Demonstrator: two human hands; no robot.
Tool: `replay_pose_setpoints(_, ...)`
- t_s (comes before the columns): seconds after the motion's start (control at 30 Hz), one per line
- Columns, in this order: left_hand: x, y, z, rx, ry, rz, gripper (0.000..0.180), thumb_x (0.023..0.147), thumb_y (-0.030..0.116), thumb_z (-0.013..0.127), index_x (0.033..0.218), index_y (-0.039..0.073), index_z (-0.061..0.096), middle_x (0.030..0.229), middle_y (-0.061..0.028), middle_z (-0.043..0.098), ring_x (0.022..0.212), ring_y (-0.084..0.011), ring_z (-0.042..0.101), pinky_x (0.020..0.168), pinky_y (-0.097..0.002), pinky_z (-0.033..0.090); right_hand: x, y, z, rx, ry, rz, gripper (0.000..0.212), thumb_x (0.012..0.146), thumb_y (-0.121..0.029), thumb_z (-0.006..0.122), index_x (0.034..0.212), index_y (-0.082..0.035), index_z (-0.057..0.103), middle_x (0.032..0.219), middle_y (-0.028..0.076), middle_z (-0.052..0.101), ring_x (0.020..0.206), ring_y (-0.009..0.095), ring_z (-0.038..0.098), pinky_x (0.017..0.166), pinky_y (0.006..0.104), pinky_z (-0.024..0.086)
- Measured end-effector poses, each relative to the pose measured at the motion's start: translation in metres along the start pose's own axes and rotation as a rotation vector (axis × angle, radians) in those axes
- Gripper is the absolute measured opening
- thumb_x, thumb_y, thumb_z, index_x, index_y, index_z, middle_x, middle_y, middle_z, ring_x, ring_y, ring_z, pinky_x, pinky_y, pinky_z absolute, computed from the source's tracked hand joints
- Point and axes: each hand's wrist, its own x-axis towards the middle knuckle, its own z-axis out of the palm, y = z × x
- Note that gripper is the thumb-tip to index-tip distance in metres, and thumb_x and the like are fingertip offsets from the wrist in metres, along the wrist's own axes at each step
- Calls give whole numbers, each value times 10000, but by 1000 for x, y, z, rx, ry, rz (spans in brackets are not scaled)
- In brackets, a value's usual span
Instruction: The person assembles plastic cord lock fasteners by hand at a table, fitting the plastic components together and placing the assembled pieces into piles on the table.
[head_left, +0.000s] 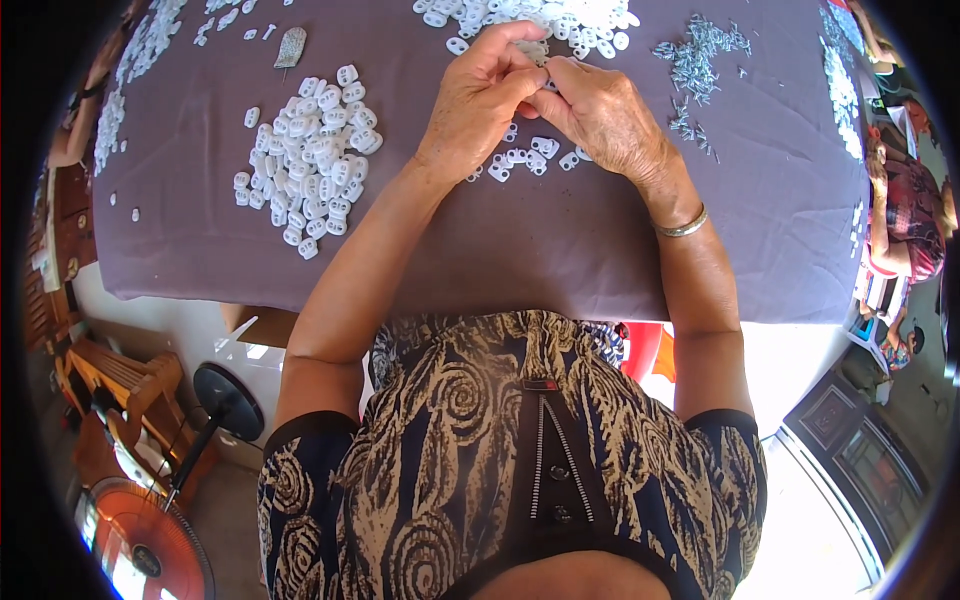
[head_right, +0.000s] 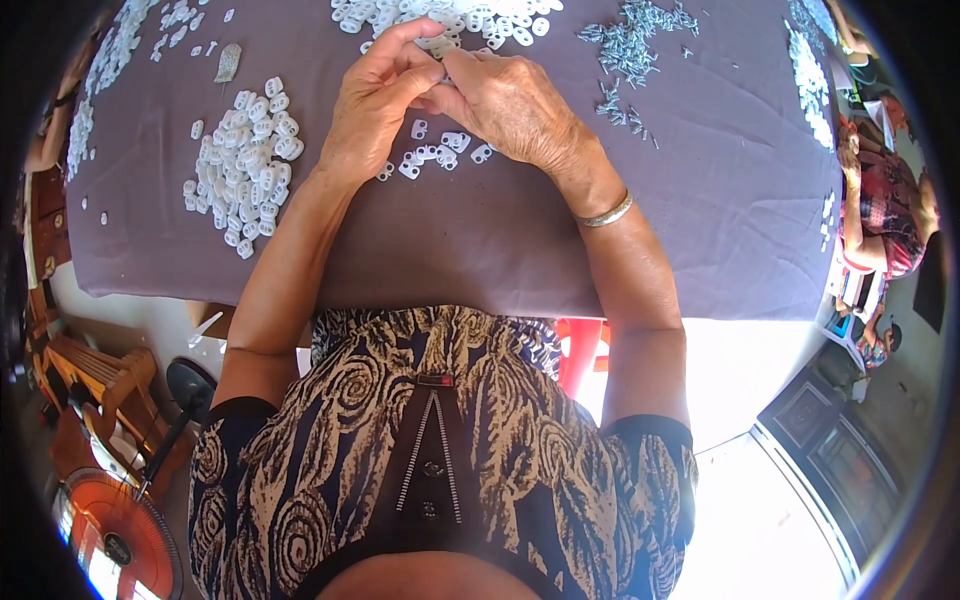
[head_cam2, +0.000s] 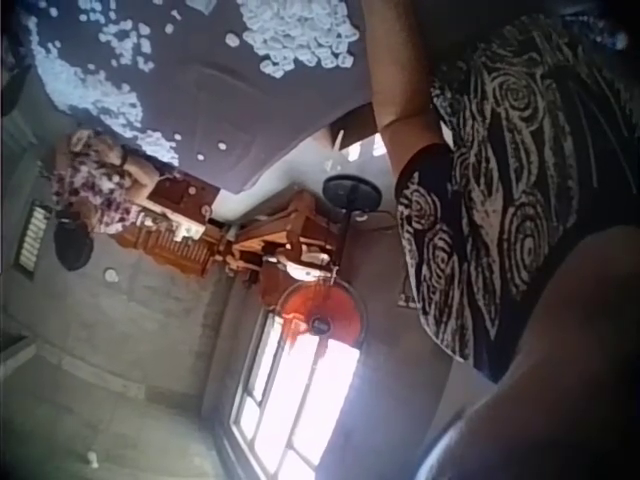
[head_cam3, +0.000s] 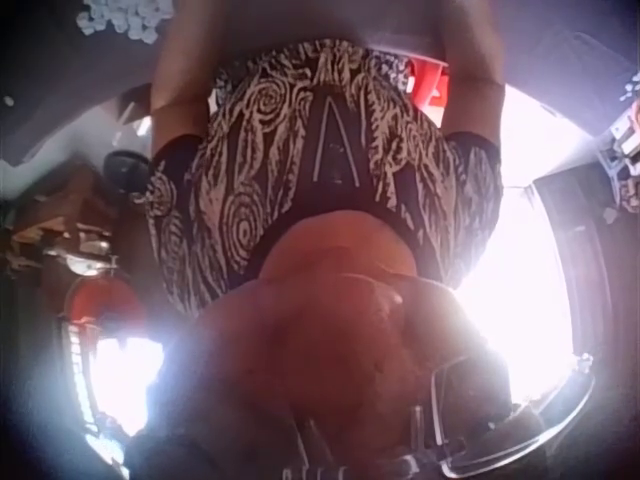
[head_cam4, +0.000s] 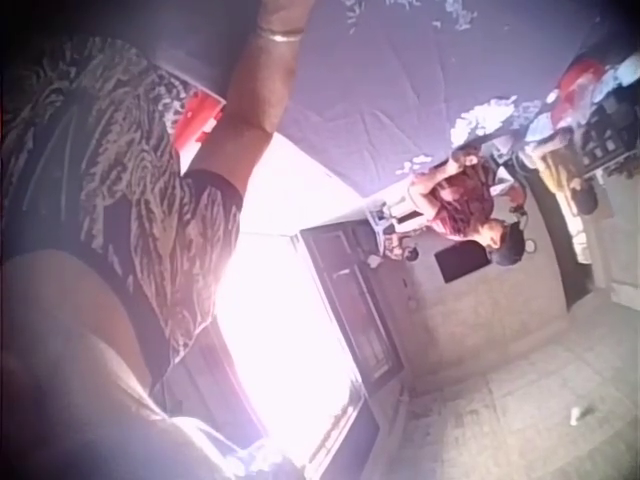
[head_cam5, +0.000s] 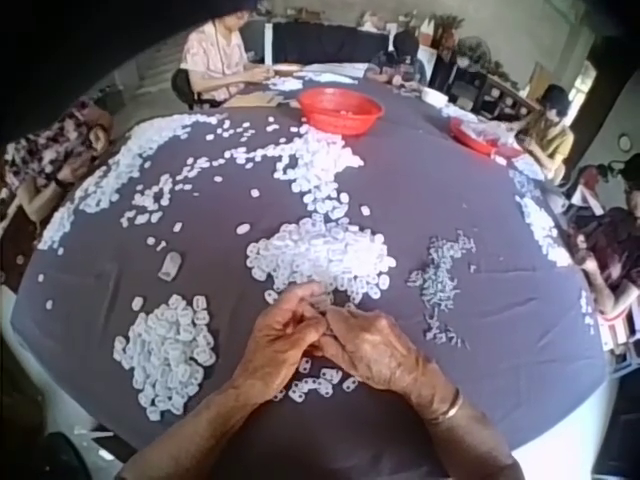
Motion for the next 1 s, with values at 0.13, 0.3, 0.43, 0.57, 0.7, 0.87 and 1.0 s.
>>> replay_pose_setpoints(0.13,1,-11,3,-133,38,23,250,880,39,586,1128,13,577,782,-8,581,687,-64,533,608,-211,459,0,-2,0,31,-20,10,245,866,-204,649,807,-9,514,684,148,584,641,352,603,558,407,491)
replay_pose_setpoints(0.3,4,-2,1,-91,-41,-26,383,914,11,507,1293,43,459,804,17,508,660,-54,487,574,-187,426,1,1,-3,31,-44,-11,240,891,-217,616,802,-14,522,671,150,578,622,352,594,550,414,487)
replay_pose_setpoints(0.43,6,-4,-10,29,-95,10,400,915,7,511,1310,44,454,814,9,518,675,-56,495,590,-185,433,5,-4,-3,21,-9,-40,255,888,-243,624,802,-24,526,642,142,575,594,349,592,530,410,485)
replay_pose_setpoints(0.57,6,5,4,-106,-24,-12,333,915,0,529,1244,39,492,810,5,552,685,-61,524,600,-190,448,6,-10,-9,39,62,-13,303,842,-299,689,826,-32,546,590,109,564,515,301,574,488,381,470)
replay_pose_setpoints(0.7,5,10,0,20,55,13,255,915,2,538,1167,41,528,811,3,584,688,-57,542,588,-187,442,7,-12,-24,33,29,216,252,826,-255,723,859,-36,601,569,19,533,489,93,505,463,265,414)
replay_pose_setpoints(0.87,-16,68,-5,336,-4,-85,195,885,21,598,1071,43,544,805,3,594,620,-50,532,529,-182,430,4,8,-58,453,409,342,251,909,-124,608,696,-35,508,624,-70,373,604,37,339,505,247,302)
replay_pose_setpoints(1.0,-52,92,-27,694,169,62,99,851,80,647,919,9,658,743,5,616,702,-73,548,634,-210,436,-13,22,-89,406,172,514,132,872,-133,658,803,-35,602,643,-53,506,606,32,448,530,227,381)
